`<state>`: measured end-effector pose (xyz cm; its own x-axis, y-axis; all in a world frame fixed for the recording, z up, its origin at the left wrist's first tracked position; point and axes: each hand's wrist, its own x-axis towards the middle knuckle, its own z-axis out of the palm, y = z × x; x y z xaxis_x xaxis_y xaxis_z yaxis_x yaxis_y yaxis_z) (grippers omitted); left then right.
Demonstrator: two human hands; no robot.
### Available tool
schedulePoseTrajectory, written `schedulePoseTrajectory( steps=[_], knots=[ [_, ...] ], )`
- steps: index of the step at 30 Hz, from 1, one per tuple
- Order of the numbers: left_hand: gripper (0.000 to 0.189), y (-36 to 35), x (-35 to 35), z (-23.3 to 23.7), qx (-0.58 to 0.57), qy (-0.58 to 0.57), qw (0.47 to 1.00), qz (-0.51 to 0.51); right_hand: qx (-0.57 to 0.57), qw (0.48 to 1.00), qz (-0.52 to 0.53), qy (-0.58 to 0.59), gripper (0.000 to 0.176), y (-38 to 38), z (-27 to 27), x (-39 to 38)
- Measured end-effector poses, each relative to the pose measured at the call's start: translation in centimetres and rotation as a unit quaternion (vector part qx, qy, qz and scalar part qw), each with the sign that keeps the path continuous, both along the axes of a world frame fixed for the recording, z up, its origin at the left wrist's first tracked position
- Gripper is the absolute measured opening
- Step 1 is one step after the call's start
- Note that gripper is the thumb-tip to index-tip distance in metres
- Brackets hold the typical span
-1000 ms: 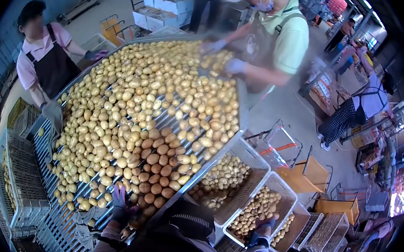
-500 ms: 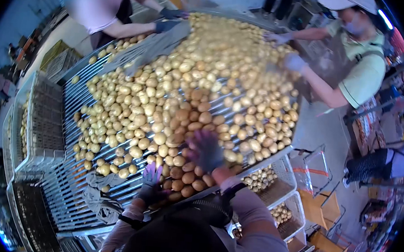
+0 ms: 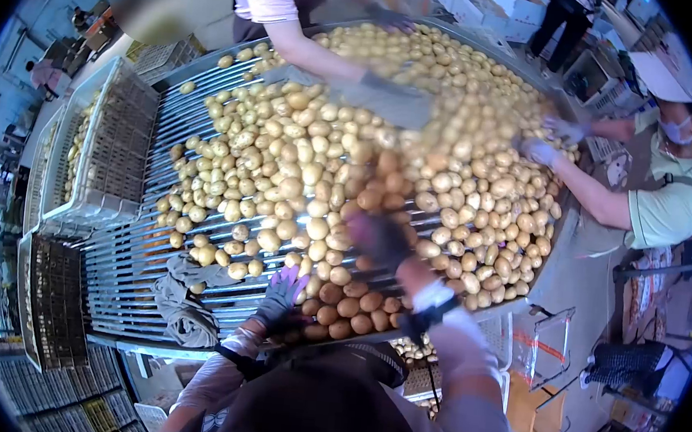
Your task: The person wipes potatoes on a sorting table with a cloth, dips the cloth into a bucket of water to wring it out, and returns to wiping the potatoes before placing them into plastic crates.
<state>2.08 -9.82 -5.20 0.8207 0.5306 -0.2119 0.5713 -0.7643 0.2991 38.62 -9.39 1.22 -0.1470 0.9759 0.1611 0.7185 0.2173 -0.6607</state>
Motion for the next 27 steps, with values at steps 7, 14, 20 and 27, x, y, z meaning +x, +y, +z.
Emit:
schedulePoseTrajectory(
  steps=[7,14,20,27],
  knots=[
    [0.106,-0.8,-0.6,2.9,-0.019,-0.047,0.999,0.003,-0.048,0.994,0.015,-0.098,0.035,-8.7,1.9,-11.0],
    [0.073,-0.2,-8.9,9.0,-0.001,-0.176,0.98,0.09,-0.052,0.974,-0.153,-0.159,0.049,-10.1,-0.3,-5.7],
    [0.055,7.2,-12.3,9.5,0.047,-0.252,0.923,0.286,0.016,0.956,-0.293,-0.025,0.047,-11.3,-0.5,-2.8],
    [0.042,10.8,-0.1,8.3,0.028,-0.146,0.944,0.294,0.003,0.999,-0.041,-0.023,0.035,-11.1,1.7,-13.1]
  ],
)
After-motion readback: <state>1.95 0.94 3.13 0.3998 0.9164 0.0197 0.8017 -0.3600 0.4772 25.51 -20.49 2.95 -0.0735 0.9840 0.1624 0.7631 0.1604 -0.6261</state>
